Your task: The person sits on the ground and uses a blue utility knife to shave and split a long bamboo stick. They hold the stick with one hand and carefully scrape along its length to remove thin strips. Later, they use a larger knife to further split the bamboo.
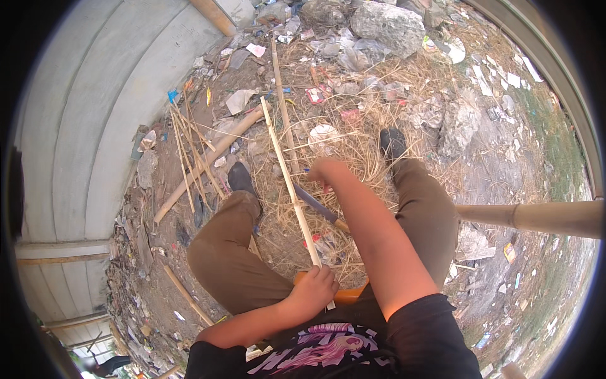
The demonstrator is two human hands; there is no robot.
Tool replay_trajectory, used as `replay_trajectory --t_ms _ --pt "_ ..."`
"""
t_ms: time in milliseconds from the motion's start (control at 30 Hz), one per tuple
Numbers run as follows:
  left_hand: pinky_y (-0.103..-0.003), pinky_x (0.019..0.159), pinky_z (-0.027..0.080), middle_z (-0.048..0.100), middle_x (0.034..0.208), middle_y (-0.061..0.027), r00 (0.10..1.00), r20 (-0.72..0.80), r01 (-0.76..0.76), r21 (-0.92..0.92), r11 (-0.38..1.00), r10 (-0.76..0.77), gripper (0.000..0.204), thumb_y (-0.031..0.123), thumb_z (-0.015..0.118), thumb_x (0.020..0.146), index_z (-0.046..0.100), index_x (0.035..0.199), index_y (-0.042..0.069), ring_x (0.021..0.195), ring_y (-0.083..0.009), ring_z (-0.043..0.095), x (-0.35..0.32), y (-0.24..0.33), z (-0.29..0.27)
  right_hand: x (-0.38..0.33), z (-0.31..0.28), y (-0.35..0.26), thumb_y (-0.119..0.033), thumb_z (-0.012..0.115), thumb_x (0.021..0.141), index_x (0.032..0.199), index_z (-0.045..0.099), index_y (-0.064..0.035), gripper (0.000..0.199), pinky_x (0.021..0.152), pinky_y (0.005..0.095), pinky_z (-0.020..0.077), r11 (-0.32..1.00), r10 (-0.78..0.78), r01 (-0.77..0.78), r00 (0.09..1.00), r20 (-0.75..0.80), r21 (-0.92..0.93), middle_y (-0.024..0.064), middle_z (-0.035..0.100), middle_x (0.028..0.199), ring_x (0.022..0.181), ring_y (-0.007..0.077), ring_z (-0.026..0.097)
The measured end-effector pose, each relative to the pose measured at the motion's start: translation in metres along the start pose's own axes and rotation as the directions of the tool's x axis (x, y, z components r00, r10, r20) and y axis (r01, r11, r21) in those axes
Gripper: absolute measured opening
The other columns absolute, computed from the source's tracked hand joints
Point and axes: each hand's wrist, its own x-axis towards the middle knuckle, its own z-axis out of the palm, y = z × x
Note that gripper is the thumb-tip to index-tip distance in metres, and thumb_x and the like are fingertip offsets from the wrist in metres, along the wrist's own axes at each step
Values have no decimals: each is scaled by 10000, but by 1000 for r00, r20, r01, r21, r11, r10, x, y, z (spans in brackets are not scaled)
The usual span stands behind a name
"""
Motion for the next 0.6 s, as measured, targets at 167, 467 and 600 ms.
replay_trajectory --t_ms 167,467,600 --pt "-315 807 460 579 840 -48 986 -162 14 -78 997 -26 128 154 629 732 647 824 67 907 -216 566 12 -6 1 22 49 6 -423 773 864 792 677 -18 423 431 263 371 642 -200 11 968 154 766 76 633 665 480 97 468" --pt "-326 874 498 587 895 -65 981 -186 47 -59 997 -58 160 128 629 741 639 879 48 979 -237 589 0 -5 18 -4 61 -34 -207 859 786 770 662 -15 276 414 295 322 772 -198 176 980 -33 611 20 514 603 466 107 419" --pt "-397 1028 459 583 1189 -132 951 -305 34 -56 998 -50 378 105 641 762 621 1137 59 1212 -316 541 11 -13 2 4 28 -33 -136 852 771 772 665 -25 217 410 304 322 685 -100 200 978 -182 700 19 509 585 452 125 429"
